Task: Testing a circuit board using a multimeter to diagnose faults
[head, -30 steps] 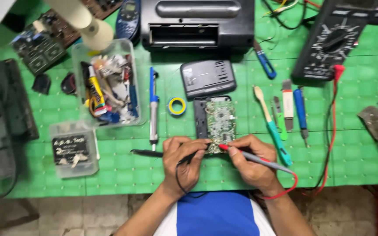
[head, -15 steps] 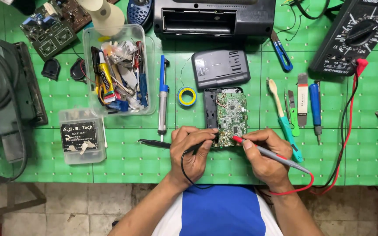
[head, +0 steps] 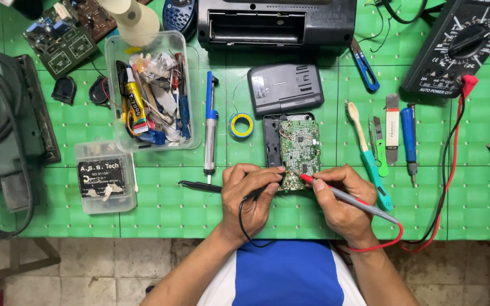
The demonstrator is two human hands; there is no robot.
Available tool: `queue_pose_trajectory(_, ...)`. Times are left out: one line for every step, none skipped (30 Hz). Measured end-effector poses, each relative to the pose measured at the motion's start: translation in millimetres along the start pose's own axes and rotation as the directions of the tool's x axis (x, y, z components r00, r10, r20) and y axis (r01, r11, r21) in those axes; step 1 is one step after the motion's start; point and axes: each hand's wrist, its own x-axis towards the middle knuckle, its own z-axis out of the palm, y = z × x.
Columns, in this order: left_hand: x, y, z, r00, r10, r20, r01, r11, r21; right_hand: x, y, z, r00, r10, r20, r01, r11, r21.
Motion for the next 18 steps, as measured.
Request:
queue_pose_trajectory(-0.1,-0.2,-0.1,1.000,0.001,-0.001,-0.001,1.000,-0.001,-0.5,2.5,-0.9,1.000,-0.002,-0.001,0.002,1.000,-0.001)
queue_pose_trajectory(-0.1,-0.1,-0.1,1.000,0.002,0.000,-0.002,1.000,0.002,-0.9,4.8,-2.1,1.000,0.001,0.006,-0.001,1.000,-0.002)
queue_pose_trajectory(0.8,-0.6,0.7,1.000,0.005,0.001,-0.005,1.000,0.003,-0.4,7.2,-3.7,1.000,0.001,0.011,0.000,1.000,-0.006)
queue_pose_trajectory(-1.5,1.0,-5.2,1.000,0.009,0.000,-0.009,1.000,-0.001,-2.5,2.4,4.3,1.000,-0.004,0.008,0.004,1.000,-0.009)
queue_pose_trajectory(-0.2,1.2,-4.2,1.000,0.007,0.001,-0.007,1.000,0.000,-0.8,-2.5,6.0,1.000,0.015,-0.009,-0.014,1.000,0.023)
queue_pose_trajectory(1.4,1.8,-2.2,1.000,0.005,0.002,-0.005,1.000,0.000,1.4,-7.3,6.9,0.999,0.033,-0.025,-0.031,0.998,0.056)
queue_pose_trajectory(0.3,2.9,-2.0,1.000,0.025,0.003,-0.025,0.999,-0.038,0.4,-10.8,5.9,0.999,0.012,-0.048,-0.011,1.000,0.026)
queue_pose_trajectory(-0.9,3.2,-1.6,0.999,-0.006,0.050,0.004,0.999,0.033,-0.5,-13.7,5.0,0.997,0.071,-0.020,-0.072,0.997,-0.034)
queue_pose_trajectory(-3.5,4.0,-5.8,0.994,-0.046,0.096,0.034,0.992,0.121,-3.1,-16.0,8.5,0.990,0.141,0.009,-0.140,0.987,-0.080)
queue_pose_trajectory(-1.7,3.3,-1.7,0.994,-0.030,0.100,0.020,0.995,0.099,-0.4,-18.4,5.5,0.991,0.130,-0.010,-0.130,0.987,-0.095)
queue_pose_trajectory(-2.0,3.4,-1.7,0.995,-0.035,0.096,0.025,0.994,0.107,0.7,-20.5,6.1,0.992,0.123,0.005,-0.122,0.988,-0.095)
queue_pose_trajectory(-2.7,2.8,-2.4,0.995,-0.040,0.092,0.029,0.993,0.116,1.4,-22.3,7.6,0.993,0.116,0.020,-0.114,0.989,-0.095)
queue_pose_trajectory(-2.8,2.7,-1.6,0.995,-0.037,0.092,0.027,0.993,0.114,1.4,-21.2,6.6,0.993,0.114,0.018,-0.112,0.989,-0.097)
queue_pose_trajectory(-3.1,2.1,-1.2,0.995,-0.043,0.088,0.033,0.993,0.116,1.4,-19.9,6.2,0.994,0.104,0.028,-0.101,0.989,-0.105)
queue_pose_trajectory(-3.9,2.0,-1.5,0.995,-0.052,0.085,0.042,0.992,0.122,0.7,-18.7,6.2,0.994,0.097,0.040,-0.092,0.989,-0.112)
queue_pose_trajectory(-3.8,2.1,-1.8,0.995,-0.052,0.085,0.042,0.992,0.123,0.6,-18.7,6.2,0.994,0.098,0.040,-0.093,0.989,-0.111)
queue_pose_trajectory(-3.7,2.2,-1.5,0.995,-0.051,0.085,0.040,0.992,0.121,0.7,-18.5,5.8,0.994,0.096,0.043,-0.090,0.989,-0.116)
queue_pose_trajectory(-3.6,2.2,-1.3,0.995,-0.049,0.084,0.039,0.992,0.119,0.8,-18.4,5.4,0.995,0.094,0.045,-0.088,0.989,-0.121)
